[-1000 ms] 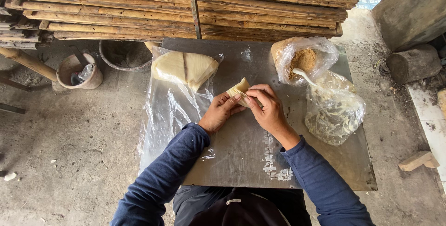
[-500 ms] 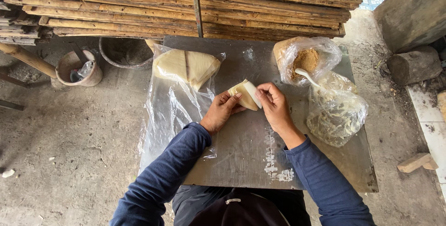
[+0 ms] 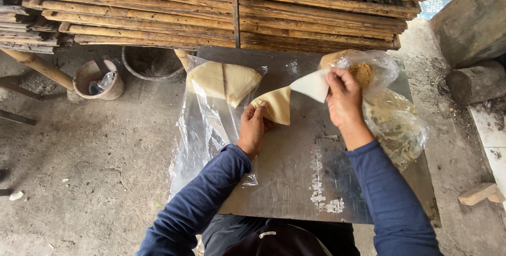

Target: The person folds triangular wrappers, scoops a brown granular filling into them with a spoon, and seals them into small packets. The person stacks the finished packets on the metal table.

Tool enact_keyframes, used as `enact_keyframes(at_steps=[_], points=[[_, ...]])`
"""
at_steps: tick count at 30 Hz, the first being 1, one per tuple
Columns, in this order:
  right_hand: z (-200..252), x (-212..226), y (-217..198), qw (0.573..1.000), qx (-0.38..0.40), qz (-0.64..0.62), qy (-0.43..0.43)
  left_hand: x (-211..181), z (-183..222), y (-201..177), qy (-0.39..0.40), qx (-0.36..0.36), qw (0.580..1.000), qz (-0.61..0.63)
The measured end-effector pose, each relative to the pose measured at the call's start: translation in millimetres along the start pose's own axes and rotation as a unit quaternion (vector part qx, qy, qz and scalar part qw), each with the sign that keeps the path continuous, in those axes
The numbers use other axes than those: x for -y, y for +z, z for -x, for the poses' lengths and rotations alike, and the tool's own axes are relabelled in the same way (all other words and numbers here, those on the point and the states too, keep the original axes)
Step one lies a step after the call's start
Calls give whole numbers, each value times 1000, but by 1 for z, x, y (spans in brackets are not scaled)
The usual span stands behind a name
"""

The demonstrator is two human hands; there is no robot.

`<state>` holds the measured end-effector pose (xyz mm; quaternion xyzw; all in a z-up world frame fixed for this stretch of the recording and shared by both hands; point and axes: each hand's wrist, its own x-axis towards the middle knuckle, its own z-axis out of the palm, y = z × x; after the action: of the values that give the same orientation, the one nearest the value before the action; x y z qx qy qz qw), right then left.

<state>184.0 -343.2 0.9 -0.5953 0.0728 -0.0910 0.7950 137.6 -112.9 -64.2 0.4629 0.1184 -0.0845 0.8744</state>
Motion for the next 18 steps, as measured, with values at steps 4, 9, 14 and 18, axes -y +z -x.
enact_keyframes(at_steps=[4, 9, 14, 18], points=[[-37, 14, 12, 991, 22, 81, -105, 2, -2, -2, 9, -29, 999, 34], [-51, 6, 31, 849, 11, 400, -347, 1, -2, -2, 37, -33, 999, 22], [-18, -27, 49, 657, 137, 621, -405, 1, -2, 2, 38, -31, 998, 42], [6, -38, 44, 609, 170, 651, -419, -2, 2, 2, 41, -27, 998, 33]])
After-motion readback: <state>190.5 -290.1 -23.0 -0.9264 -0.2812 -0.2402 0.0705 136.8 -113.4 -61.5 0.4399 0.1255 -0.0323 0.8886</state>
